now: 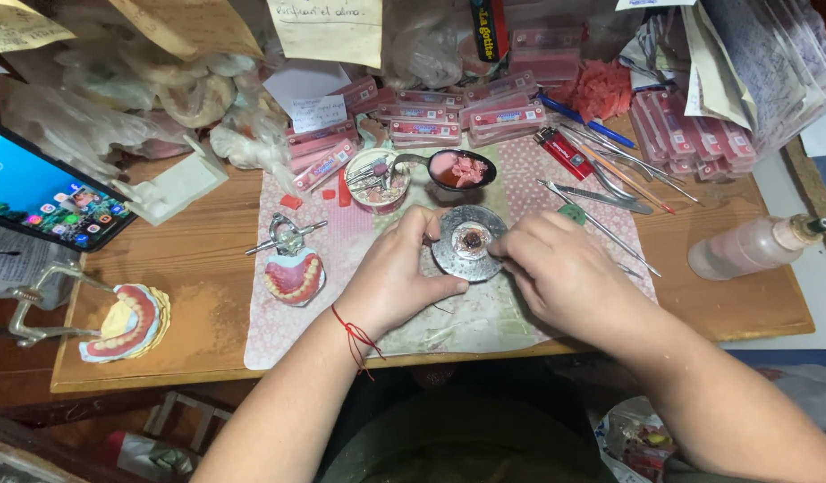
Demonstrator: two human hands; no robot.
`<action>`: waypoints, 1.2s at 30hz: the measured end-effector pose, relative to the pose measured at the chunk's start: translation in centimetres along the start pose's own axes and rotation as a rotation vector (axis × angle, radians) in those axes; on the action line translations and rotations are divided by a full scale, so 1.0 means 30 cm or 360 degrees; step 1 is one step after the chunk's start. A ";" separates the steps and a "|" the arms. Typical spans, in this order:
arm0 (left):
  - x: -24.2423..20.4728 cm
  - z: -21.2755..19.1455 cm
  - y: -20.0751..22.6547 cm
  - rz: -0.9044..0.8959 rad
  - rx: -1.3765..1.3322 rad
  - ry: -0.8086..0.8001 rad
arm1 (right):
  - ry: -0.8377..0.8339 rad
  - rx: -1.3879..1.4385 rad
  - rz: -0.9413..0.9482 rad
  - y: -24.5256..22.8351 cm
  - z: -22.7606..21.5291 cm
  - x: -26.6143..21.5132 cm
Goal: The person uses a metal tool to scrape and shape the pink gum material on a denture held in a clamp. They then pour liquid from a bottle into a small container and use a syringe to draw the liquid. Finally, they apply the liquid to the denture with a brush.
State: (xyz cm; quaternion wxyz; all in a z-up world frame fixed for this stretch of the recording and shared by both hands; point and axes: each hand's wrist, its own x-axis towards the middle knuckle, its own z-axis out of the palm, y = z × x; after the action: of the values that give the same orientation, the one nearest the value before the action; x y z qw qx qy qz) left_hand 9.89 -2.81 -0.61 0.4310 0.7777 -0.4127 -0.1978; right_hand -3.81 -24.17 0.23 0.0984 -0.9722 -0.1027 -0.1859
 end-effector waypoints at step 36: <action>-0.004 0.011 -0.005 -0.0006 0.0015 0.0073 | 0.0230 0.0139 0.0612 -0.069 0.021 -0.034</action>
State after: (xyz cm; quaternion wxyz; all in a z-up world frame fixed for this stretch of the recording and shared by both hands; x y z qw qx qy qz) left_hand 9.67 -2.85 -0.92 0.4364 0.7847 -0.4022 -0.1788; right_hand -5.01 -22.21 -0.43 0.1813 -0.9528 0.0841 -0.2284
